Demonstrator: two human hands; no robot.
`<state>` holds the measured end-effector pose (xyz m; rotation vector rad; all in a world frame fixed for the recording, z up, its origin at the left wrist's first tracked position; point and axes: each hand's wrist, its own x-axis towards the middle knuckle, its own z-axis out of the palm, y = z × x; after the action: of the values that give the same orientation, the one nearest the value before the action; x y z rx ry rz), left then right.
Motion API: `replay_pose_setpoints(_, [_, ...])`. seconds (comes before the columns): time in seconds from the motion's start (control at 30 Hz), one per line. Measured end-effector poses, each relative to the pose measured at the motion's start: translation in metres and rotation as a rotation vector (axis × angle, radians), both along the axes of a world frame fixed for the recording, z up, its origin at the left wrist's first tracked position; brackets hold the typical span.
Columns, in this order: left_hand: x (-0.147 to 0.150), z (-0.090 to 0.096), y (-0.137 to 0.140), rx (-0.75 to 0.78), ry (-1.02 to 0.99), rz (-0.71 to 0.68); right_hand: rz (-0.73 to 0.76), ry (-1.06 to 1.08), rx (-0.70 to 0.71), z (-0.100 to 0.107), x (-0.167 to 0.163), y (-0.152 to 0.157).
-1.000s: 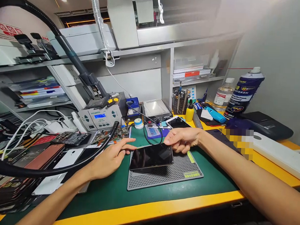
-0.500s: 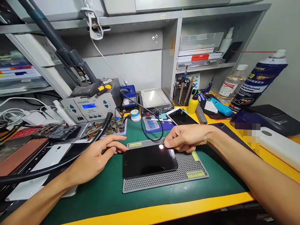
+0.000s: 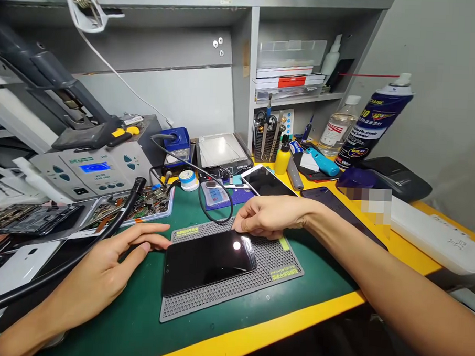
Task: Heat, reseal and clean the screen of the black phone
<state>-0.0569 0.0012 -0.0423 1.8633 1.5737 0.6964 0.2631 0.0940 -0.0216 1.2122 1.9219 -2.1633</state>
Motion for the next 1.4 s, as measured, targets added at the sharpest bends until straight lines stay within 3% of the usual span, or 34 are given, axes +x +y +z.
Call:
replay_pose_setpoints(0.37, [0.000, -0.002, 0.000, -0.002, 0.030, 0.035, -0.054, -0.099, 0.192, 0.012, 0.007, 0.001])
replay_pose_setpoints(0.57, [0.000, -0.005, 0.002, 0.005, 0.051, 0.001, 0.004, -0.245, 0.579, 0.034, 0.020, -0.005])
replay_pose_setpoints(0.77, [0.005, -0.003, 0.003, 0.064, 0.002, -0.024, 0.013, -0.304, 0.682, 0.035, 0.022, -0.009])
replay_pose_setpoints(0.97, [0.007, -0.005, 0.000, 0.123, 0.003, -0.015, -0.241, -0.299, 0.947, 0.034, 0.021, -0.003])
replay_pose_setpoints(1.13, [0.009, -0.004, -0.004, 0.133, -0.020, -0.006, -0.515, -0.447, 1.179, 0.030, 0.006, 0.012])
replay_pose_setpoints(1.4, [0.011, -0.001, -0.006, 0.183, -0.019, 0.003, -0.542, -0.624, 1.256, 0.017, -0.024, 0.037])
